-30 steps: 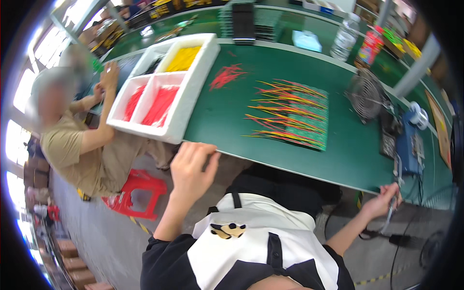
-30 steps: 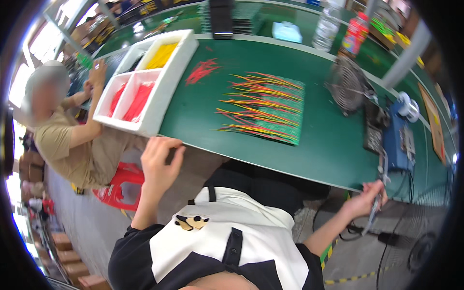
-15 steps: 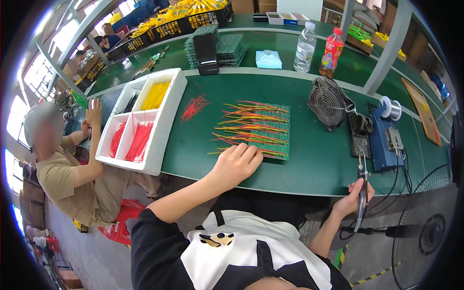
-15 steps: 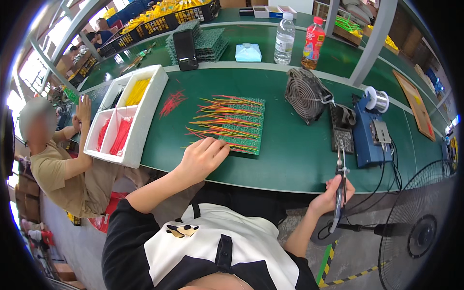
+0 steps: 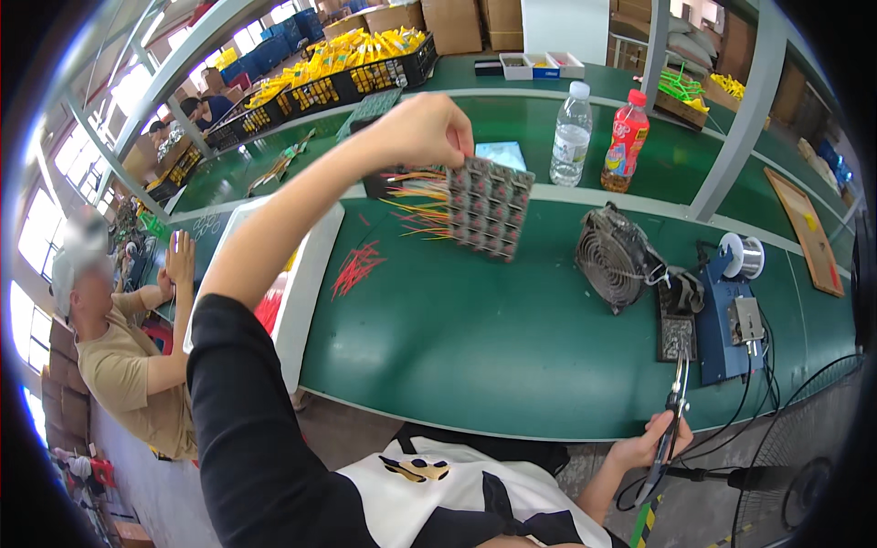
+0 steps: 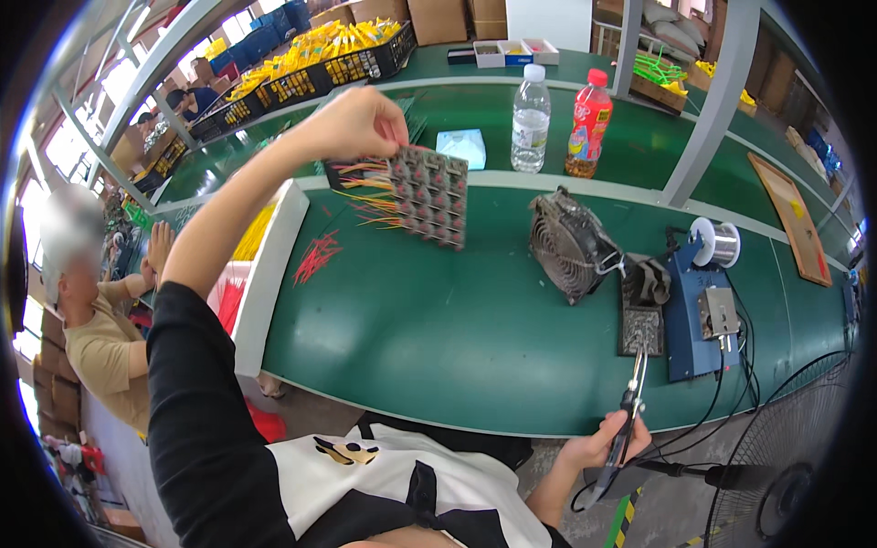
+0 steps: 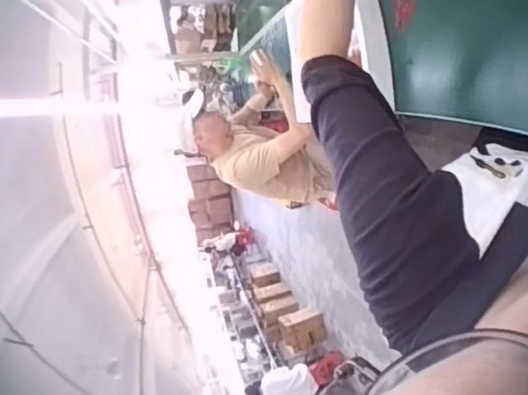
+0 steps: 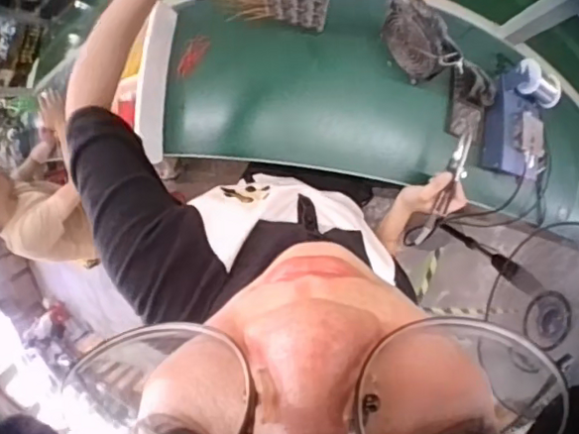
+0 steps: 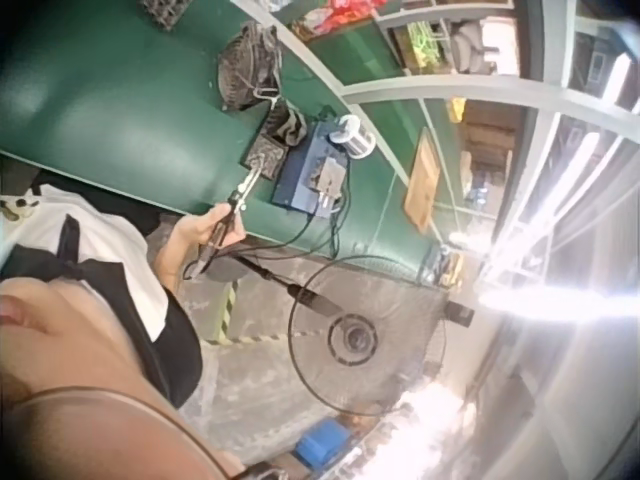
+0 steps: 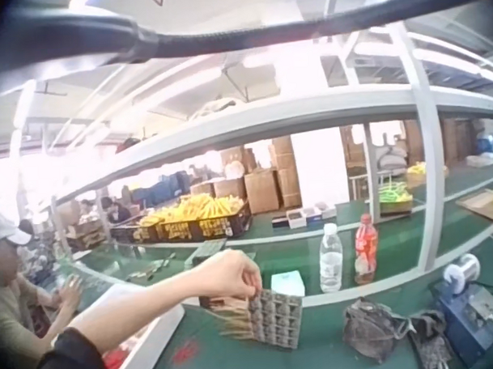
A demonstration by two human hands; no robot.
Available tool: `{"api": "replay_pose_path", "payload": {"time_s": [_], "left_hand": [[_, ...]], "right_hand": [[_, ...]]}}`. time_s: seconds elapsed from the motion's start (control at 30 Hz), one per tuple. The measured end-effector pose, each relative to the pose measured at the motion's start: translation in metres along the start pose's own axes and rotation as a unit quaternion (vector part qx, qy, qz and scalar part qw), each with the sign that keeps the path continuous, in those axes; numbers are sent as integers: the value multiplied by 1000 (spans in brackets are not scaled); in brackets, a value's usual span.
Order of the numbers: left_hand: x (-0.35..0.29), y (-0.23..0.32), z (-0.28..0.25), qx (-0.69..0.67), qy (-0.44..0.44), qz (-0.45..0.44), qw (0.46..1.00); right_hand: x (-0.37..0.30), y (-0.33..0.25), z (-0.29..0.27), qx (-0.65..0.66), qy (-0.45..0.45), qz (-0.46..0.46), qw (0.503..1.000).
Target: The person places a completed circuit board onto a stack, sets a new circuit board on the table, and solders wires onto it using a soldering iron.
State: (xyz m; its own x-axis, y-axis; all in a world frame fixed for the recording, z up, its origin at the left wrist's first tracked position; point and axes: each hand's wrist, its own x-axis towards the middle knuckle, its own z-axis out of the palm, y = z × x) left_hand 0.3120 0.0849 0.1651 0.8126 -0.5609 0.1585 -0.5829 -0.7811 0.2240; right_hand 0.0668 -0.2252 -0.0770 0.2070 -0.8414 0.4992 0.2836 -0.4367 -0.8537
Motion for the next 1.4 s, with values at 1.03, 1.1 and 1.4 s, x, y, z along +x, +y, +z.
{"api": "replay_pose_path", "payload": {"time_s": [1.03, 1.1, 1.4], "left_hand": [[168, -167, 129, 233, 161, -238, 929], [149, -165, 96, 220, 61, -285, 931], [116, -174, 93, 228, -46, -316, 920]], "right_hand": [[7, 4, -2, -72, -19, -59, 995], [5, -17, 12, -120, 14, -28, 992], [0, -35, 5, -192, -10, 7, 981]]}}
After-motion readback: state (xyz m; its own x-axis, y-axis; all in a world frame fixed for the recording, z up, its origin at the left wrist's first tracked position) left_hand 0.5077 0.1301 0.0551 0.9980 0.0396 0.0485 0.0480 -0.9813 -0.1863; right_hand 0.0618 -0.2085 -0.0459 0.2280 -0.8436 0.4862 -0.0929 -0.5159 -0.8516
